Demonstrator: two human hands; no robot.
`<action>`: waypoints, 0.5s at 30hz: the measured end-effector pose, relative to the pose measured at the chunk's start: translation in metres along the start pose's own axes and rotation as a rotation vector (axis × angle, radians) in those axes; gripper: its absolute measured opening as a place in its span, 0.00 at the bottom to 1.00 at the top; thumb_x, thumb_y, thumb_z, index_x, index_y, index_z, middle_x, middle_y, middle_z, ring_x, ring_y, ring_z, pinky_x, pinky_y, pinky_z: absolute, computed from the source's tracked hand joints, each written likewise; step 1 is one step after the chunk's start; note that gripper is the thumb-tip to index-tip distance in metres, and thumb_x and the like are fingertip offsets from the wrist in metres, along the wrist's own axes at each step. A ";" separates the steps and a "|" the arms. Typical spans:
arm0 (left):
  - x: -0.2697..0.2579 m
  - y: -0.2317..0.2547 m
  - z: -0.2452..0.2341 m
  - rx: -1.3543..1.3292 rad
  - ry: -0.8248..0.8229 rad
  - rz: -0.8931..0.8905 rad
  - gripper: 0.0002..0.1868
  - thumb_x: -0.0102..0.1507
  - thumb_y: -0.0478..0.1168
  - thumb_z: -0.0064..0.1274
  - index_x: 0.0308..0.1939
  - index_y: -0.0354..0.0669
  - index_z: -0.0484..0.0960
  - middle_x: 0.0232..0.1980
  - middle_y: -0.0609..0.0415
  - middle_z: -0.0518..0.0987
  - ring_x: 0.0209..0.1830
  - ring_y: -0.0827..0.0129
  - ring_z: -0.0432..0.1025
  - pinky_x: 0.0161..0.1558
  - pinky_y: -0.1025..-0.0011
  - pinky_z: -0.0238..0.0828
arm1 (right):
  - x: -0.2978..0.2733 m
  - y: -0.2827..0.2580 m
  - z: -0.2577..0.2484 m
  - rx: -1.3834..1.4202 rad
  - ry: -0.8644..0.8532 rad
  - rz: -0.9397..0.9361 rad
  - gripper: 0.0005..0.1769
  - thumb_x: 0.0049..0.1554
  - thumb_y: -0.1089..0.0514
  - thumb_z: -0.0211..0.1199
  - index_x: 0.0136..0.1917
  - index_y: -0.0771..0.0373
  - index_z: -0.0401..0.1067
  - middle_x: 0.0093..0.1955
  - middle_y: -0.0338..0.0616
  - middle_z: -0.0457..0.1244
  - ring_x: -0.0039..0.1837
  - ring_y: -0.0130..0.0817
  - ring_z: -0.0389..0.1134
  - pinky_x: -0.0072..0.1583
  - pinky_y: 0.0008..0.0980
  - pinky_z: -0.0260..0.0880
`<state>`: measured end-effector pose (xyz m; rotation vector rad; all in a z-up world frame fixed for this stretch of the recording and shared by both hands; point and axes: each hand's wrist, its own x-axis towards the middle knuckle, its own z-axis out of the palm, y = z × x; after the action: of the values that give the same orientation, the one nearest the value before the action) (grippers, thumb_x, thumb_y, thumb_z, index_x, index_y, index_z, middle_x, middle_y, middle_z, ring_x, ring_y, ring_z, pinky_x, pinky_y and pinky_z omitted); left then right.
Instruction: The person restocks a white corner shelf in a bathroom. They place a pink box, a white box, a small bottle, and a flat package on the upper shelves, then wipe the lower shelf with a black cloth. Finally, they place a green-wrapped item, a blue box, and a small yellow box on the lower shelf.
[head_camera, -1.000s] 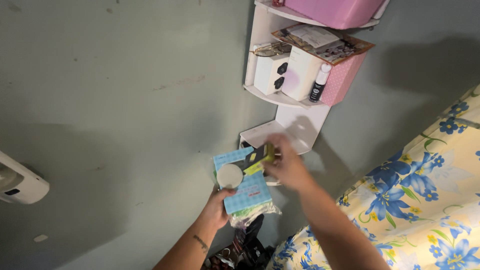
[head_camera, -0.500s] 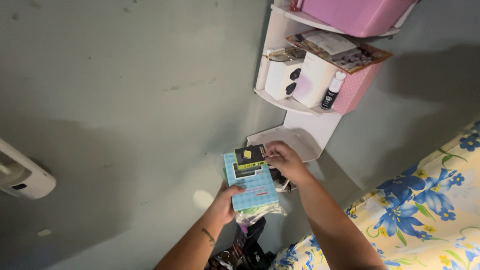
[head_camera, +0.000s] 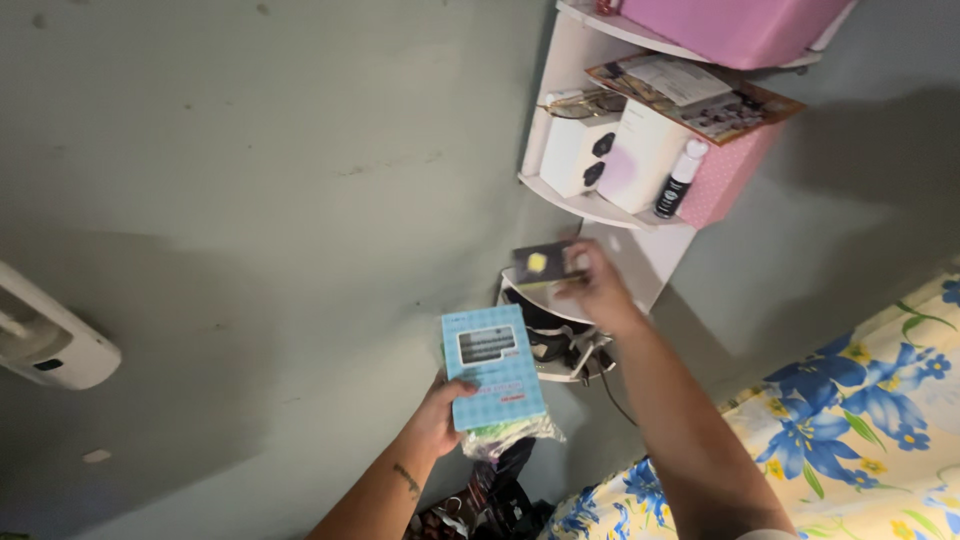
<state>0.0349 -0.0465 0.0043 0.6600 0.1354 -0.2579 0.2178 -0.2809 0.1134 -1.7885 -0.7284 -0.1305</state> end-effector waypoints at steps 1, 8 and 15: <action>-0.004 0.000 -0.003 0.003 -0.005 0.000 0.43 0.52 0.28 0.45 0.73 0.42 0.55 0.68 0.34 0.71 0.71 0.40 0.66 0.71 0.39 0.61 | 0.008 0.004 -0.009 -0.010 0.032 -0.032 0.28 0.42 0.73 0.68 0.51 0.59 0.61 0.72 0.40 0.57 0.64 0.35 0.66 0.55 0.33 0.75; -0.023 0.000 -0.021 -0.015 0.042 -0.028 0.47 0.48 0.30 0.48 0.73 0.44 0.55 0.67 0.35 0.71 0.71 0.38 0.66 0.71 0.38 0.60 | 0.041 0.015 -0.007 -0.589 -0.042 -0.150 0.19 0.50 0.67 0.74 0.50 0.63 0.66 0.68 0.48 0.62 0.64 0.50 0.67 0.61 0.41 0.68; -0.028 0.006 -0.030 -0.017 0.023 0.015 0.48 0.47 0.31 0.49 0.73 0.41 0.55 0.66 0.33 0.71 0.70 0.37 0.67 0.70 0.37 0.63 | 0.065 -0.015 0.014 -0.652 -0.241 -0.156 0.24 0.47 0.70 0.67 0.57 0.65 0.66 0.62 0.52 0.62 0.64 0.54 0.64 0.61 0.45 0.67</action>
<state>0.0087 -0.0182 -0.0103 0.6468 0.1544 -0.2341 0.2577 -0.2391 0.1494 -2.3913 -1.0841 -0.2851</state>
